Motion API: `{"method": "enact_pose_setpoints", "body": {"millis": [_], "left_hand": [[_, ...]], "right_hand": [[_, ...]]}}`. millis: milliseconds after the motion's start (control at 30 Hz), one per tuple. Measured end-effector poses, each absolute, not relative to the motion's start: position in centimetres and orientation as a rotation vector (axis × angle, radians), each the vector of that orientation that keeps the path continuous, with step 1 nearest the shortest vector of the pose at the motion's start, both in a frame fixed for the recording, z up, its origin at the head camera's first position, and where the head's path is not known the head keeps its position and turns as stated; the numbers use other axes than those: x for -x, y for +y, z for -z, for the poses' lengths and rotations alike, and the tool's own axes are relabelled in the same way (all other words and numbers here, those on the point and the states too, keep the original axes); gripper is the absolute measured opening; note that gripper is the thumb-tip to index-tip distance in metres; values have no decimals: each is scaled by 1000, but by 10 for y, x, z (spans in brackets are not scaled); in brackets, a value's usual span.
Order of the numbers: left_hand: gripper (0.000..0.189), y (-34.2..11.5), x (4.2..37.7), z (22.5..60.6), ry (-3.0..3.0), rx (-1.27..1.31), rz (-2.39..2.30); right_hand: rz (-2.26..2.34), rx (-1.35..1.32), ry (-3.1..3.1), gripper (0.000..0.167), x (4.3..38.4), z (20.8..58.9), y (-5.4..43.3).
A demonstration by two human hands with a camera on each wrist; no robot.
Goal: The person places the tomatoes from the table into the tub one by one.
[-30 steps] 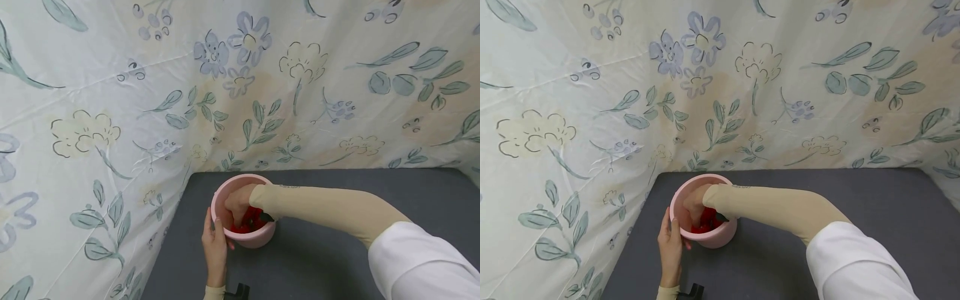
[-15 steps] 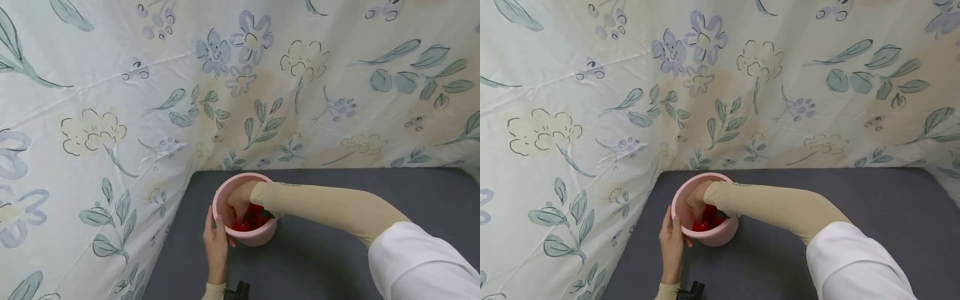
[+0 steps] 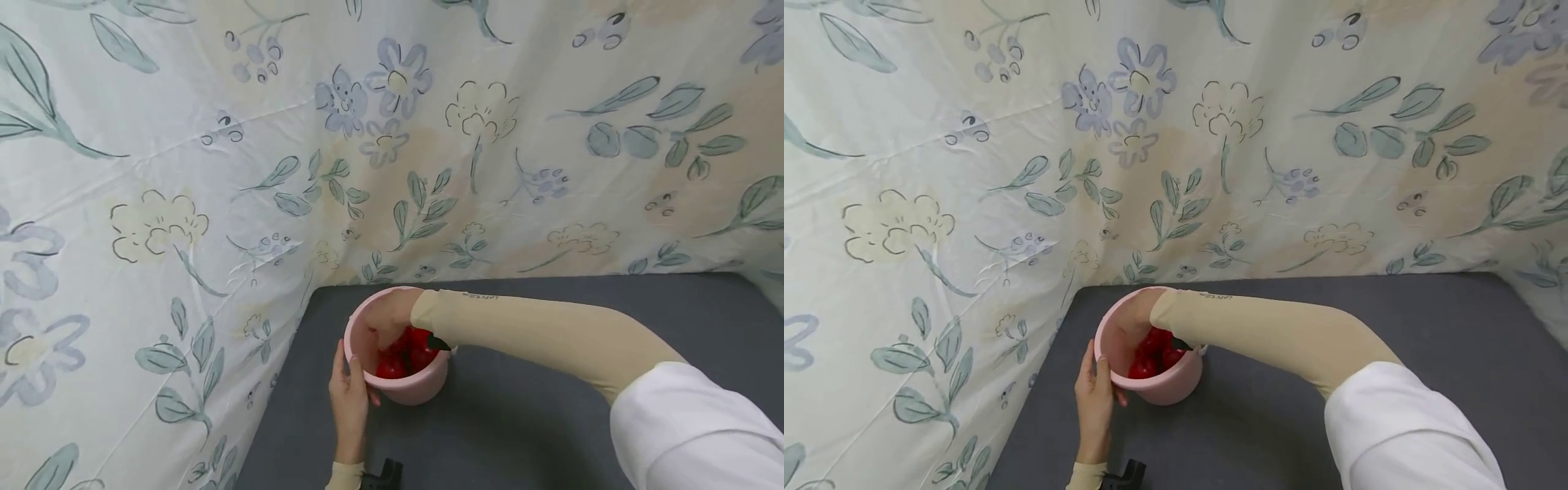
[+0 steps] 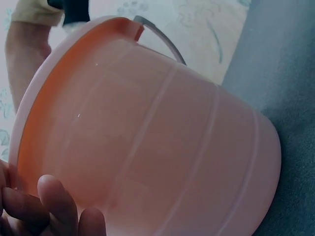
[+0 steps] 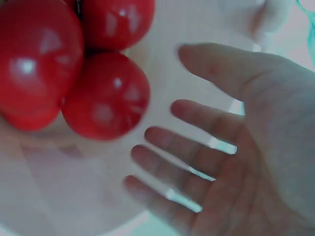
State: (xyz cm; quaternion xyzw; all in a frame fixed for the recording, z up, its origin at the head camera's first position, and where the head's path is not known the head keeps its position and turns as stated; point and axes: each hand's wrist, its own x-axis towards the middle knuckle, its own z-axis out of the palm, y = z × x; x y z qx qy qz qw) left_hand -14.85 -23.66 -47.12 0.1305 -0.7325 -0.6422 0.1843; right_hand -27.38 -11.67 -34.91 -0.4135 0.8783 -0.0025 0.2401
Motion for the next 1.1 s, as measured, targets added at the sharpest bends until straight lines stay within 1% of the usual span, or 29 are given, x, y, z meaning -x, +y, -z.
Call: {"method": "enact_pose_setpoints", "body": {"millis": [100,233,333,433,533,633,733,833,967,1100], "left_hand": [[53,-240,154,471,-2070,-341,1809],[54,-247,164,470,-2105,-325,1783],[55,-255,172,466,-2233,-343,1697],[57,-262,178,458,-2455,-399,1488],[62,-266,182,442,-2600,-414,1189],[65,-263,185,417,-2566,-327,988],[63,-250,186,393,-2446,-118,917],[64,-235,180,374,-2385,133,809],[71,-208,166,371,-2421,399,606],[73,-182,156,393,-2596,562,454]], "right_hand": [[58,1185,2478,34,277,336,-113],[80,1346,2673,36,281,314,-94],[151,1381,2871,37,282,302,-64],[339,1266,3037,45,276,302,-23],[518,1088,3157,56,268,315,20],[659,869,3242,66,255,336,61],[758,671,3321,69,243,359,98],[856,556,3371,68,233,378,120],[905,431,3421,69,215,407,131],[868,326,3437,71,195,444,129]]}}
